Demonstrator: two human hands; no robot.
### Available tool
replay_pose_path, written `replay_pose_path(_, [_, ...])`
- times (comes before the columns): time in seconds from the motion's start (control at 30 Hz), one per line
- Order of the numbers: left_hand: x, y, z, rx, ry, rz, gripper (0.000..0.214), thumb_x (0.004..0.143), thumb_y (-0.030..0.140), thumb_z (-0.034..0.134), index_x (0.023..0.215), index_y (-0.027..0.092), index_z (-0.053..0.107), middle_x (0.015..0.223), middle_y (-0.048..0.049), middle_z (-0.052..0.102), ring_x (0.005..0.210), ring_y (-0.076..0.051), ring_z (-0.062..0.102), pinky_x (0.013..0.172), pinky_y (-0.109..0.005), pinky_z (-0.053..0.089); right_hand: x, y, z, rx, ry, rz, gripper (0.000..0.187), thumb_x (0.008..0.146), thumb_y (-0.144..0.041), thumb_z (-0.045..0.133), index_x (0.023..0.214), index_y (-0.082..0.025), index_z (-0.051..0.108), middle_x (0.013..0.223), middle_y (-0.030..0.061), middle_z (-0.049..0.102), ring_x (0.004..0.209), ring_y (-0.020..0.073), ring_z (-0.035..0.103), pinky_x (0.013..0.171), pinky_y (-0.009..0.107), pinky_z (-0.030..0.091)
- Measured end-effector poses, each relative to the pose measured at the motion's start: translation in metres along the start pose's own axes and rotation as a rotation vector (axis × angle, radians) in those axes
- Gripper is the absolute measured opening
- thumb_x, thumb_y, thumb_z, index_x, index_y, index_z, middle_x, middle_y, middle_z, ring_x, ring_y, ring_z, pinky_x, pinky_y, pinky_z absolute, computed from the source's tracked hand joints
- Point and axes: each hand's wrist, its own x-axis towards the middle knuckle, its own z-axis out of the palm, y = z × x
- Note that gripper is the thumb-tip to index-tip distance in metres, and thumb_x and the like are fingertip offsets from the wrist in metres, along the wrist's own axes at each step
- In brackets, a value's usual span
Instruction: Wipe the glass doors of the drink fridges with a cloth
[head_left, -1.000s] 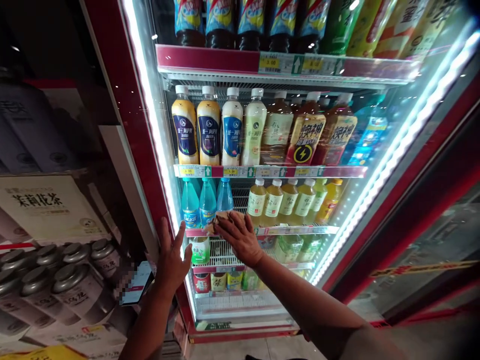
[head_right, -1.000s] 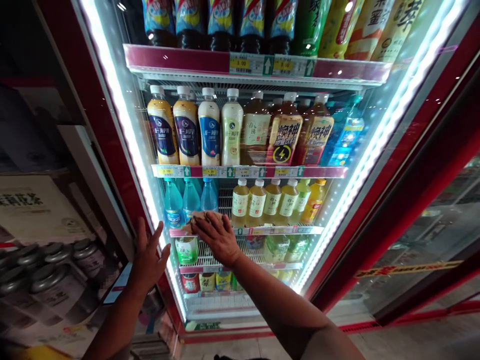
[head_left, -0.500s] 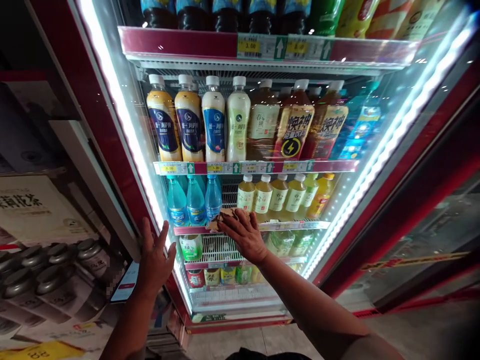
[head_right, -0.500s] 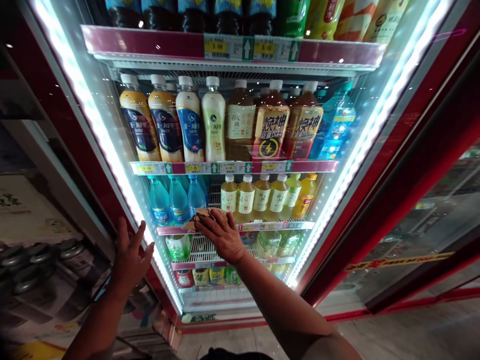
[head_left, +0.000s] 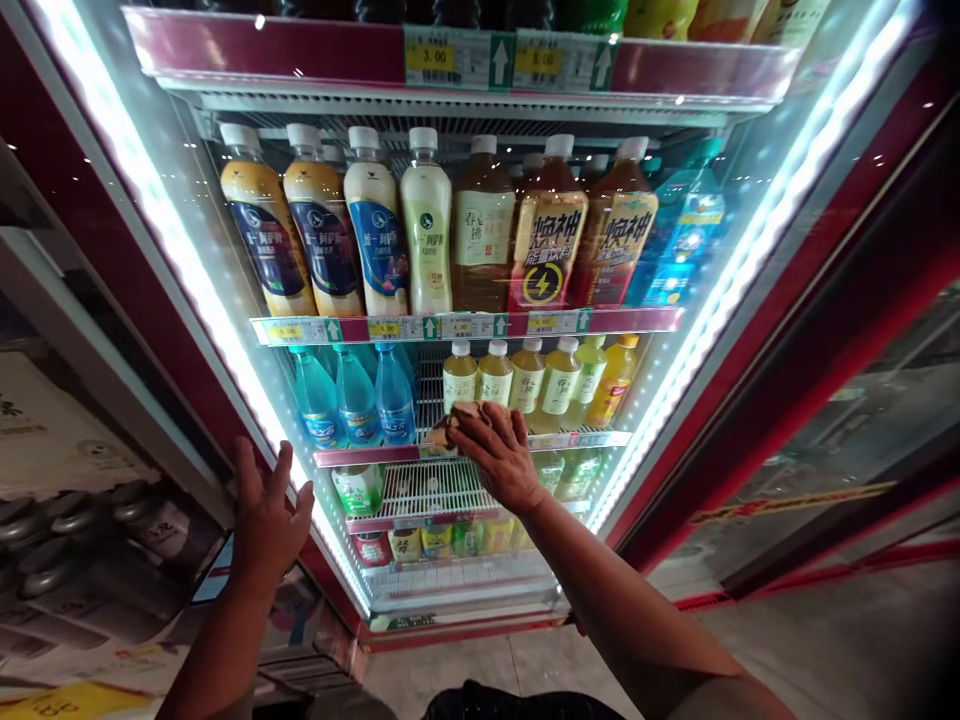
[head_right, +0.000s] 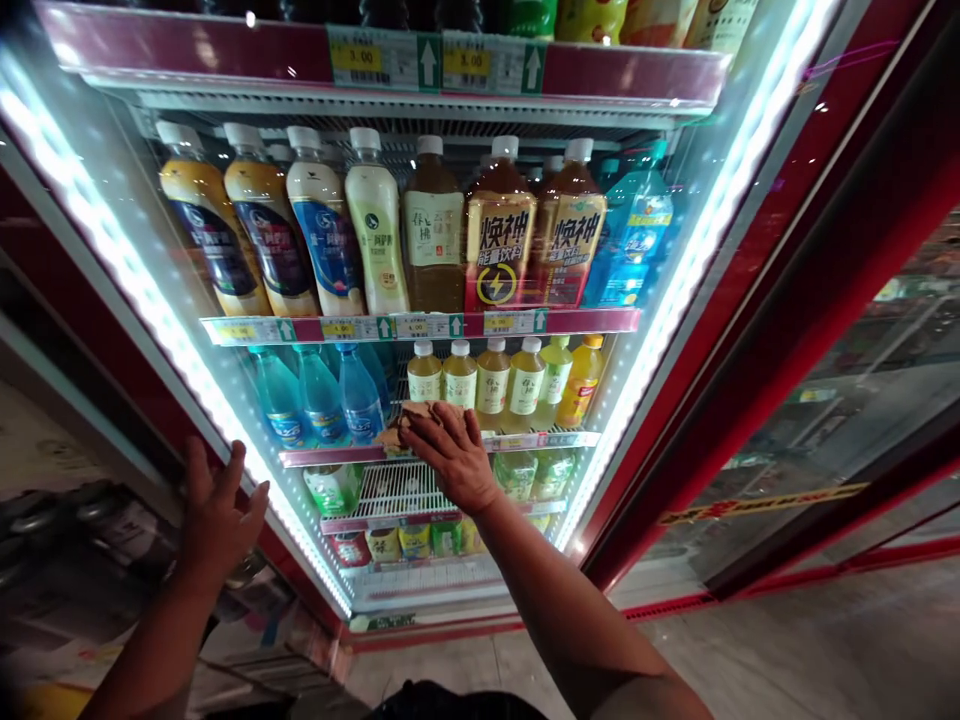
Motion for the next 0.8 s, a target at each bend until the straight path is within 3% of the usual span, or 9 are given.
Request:
replay_pose_path(0.13, [-0.001,0.008,0.000,0.016,-0.013,-0.091,0.082,0.092,0.027,0.065,0.164,0.028,0.028,0.177,-0.0102,-0.007,0.162,-0.038,0.009,0.128,-0.055,0.028,0.008,0.014,-0.005,-0.050,0.062,0.147,0.063,0.097,-0.012,0.056,0.153,-0.039,0.050,0.158,-0.0052,0.054,0.163,0.0218,0.010,0.135,0.054,0.001])
replay_pose_path(0.33, [0.000,0.028,-0.002,0.011,-0.088,-0.222,0.088,0.091,0.035,0.065,0.166,0.025,0.020,0.176,-0.0118,-0.013,0.161,-0.041,0.004,0.129,-0.058,0.023,-0.022,0.014,-0.003,-0.033,0.053,0.083,0.062,0.097,-0.015,0.055,0.154,-0.038,0.049,0.156,-0.0058,0.056,0.163,0.0196,0.013,0.136,0.049,0.002])
replay_pose_path(0.5, [0.003,0.043,-0.005,0.015,-0.131,-0.323,0.090,0.093,0.043,0.062,0.167,0.022,0.017,0.176,-0.0138,-0.012,0.161,-0.043,0.004,0.129,-0.059,0.021,-0.008,0.028,-0.015,-0.058,0.076,0.125,0.065,0.097,-0.013,0.053,0.157,-0.039,0.045,0.154,-0.0052,0.058,0.163,0.0198,0.014,0.135,0.052,-0.001])
replay_pose_path(0.6, [0.006,0.052,-0.009,0.038,-0.160,-0.396,0.090,0.092,0.046,0.061,0.167,0.022,0.016,0.176,-0.0140,-0.009,0.160,-0.045,0.009,0.128,-0.060,0.024,-0.010,0.037,-0.016,-0.069,0.117,0.174,0.072,0.096,-0.013,0.054,0.159,-0.043,0.039,0.158,-0.0060,0.054,0.163,0.0208,0.015,0.135,0.052,0.003])
replay_pose_path(0.8, [0.009,0.061,-0.010,0.065,-0.178,-0.393,0.091,0.094,0.052,0.056,0.167,0.016,0.016,0.175,-0.0183,-0.009,0.160,-0.047,0.008,0.127,-0.060,0.025,-0.036,0.041,-0.015,-0.033,0.164,0.158,0.074,0.095,-0.008,0.053,0.161,-0.039,0.038,0.162,-0.0042,0.049,0.162,0.0206,0.017,0.136,0.048,0.008])
